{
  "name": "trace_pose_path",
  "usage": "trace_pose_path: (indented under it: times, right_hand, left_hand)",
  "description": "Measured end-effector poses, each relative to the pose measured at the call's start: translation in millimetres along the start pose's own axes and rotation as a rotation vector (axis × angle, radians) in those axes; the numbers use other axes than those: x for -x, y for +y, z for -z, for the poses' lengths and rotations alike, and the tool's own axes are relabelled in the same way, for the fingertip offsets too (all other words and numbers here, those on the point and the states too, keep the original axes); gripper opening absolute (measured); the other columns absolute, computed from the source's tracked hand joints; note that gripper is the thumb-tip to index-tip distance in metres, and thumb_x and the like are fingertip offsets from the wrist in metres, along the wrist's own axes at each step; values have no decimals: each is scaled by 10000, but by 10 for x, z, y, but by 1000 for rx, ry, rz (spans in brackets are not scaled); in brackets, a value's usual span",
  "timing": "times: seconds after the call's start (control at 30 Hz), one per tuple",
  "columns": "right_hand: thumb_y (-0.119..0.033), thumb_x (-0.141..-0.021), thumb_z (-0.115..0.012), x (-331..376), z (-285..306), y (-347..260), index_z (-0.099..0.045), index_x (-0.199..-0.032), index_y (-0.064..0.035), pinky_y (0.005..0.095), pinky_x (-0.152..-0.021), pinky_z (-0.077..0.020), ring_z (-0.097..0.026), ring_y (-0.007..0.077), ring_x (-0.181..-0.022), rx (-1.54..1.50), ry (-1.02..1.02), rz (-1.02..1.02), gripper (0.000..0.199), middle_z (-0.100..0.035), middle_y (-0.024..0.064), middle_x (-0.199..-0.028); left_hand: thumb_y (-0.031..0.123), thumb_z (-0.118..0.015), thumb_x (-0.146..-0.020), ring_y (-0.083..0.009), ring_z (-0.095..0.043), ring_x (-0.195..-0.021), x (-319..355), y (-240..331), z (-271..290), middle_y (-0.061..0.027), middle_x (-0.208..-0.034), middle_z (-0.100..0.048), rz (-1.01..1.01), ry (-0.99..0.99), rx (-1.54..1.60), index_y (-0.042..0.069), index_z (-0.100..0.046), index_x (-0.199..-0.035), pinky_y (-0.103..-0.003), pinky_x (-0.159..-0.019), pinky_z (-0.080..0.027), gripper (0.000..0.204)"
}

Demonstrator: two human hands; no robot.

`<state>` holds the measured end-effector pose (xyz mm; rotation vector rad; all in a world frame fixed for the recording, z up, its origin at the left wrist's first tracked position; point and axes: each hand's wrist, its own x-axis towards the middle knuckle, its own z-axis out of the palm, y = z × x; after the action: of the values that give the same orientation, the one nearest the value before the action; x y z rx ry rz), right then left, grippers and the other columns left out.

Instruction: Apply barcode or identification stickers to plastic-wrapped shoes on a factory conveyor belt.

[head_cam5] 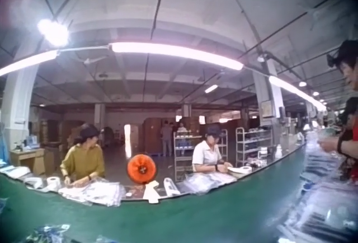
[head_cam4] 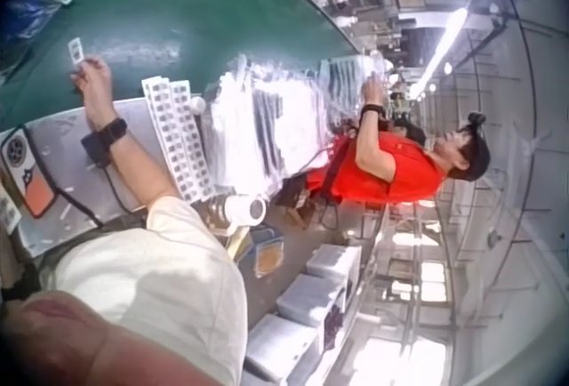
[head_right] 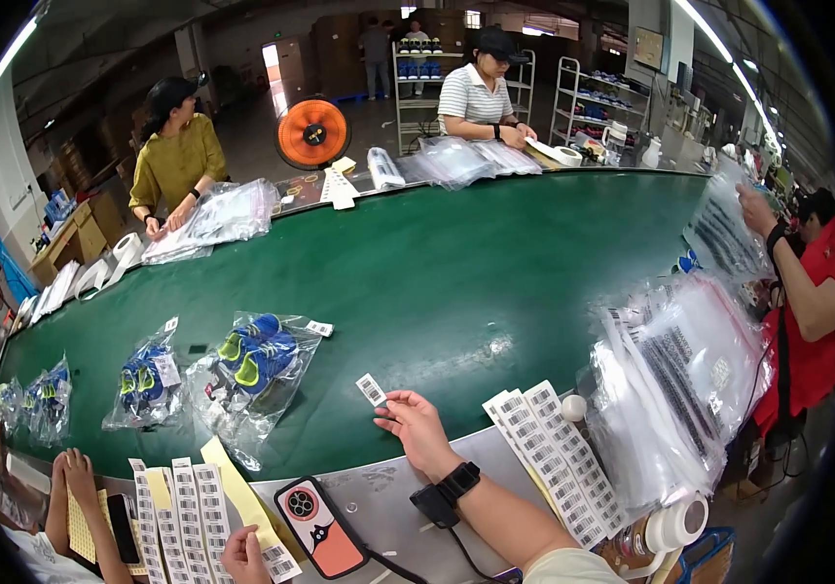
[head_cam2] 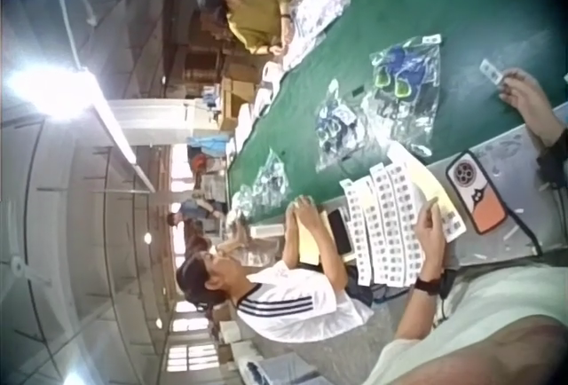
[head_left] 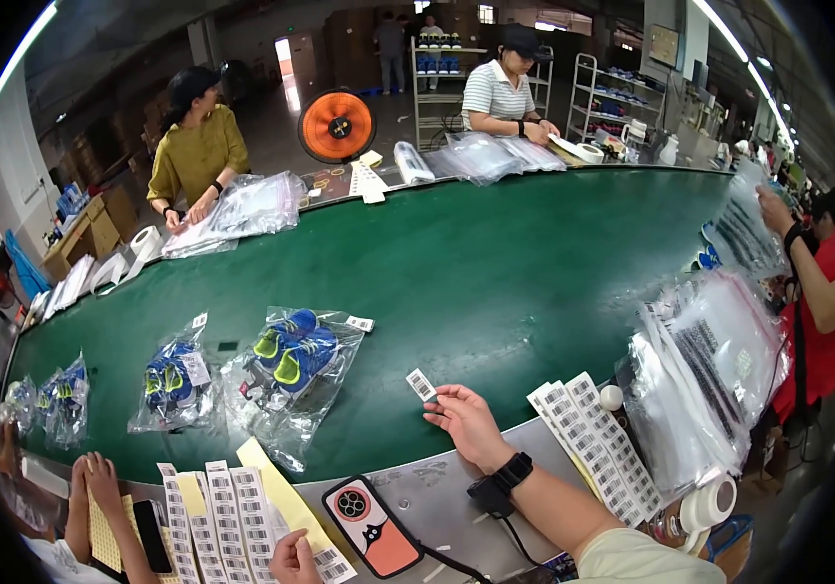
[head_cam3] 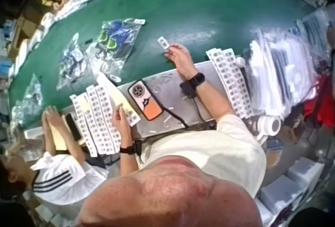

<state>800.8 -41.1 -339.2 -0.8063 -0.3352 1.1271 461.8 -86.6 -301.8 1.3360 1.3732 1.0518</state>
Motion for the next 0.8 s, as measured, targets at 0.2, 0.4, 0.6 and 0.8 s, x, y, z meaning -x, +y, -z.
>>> trace_pose_path:
  times: [0.2,0.4,0.6,0.8]
  right_hand:
    - [-62,-934,-510,8,25,10,-530,-1051,9,346,-831,-520,-601,192,-931,-13,-4,2,139,-580,108,-1028]
    - [-68,-933,-516,-12,35,-18,-531,-1063,13,345,-831,-518,-605,188,-926,7,-6,-11,154,-581,108,-1028]
    - [-69,-932,-519,-41,94,-12,-528,-1073,13,338,-824,-518,-604,187,-930,3,-4,-8,163,-580,109,-1038]
    - [-67,-931,-520,-66,112,-20,-526,-1069,9,337,-823,-516,-603,188,-931,13,-4,-10,157,-576,105,-1036]
  left_hand:
    - [129,-542,-950,-84,-542,-715,-10,-74,18,-28,-887,-622,0,-14,-42,4,-644,-1088,-230,-625,-453,213]
    - [135,-542,-952,-89,-552,-716,4,-82,-44,-29,-886,-621,37,-12,66,2,-645,-1080,-231,-632,-470,212]
    - [141,-546,-951,-83,-534,-694,-16,-120,-75,-28,-881,-623,12,-5,-38,-2,-646,-1078,-228,-605,-442,215]
    - [148,-549,-950,-72,-520,-665,-12,-102,-123,-18,-844,-622,-4,13,-27,2,-649,-1082,-225,-589,-426,220]
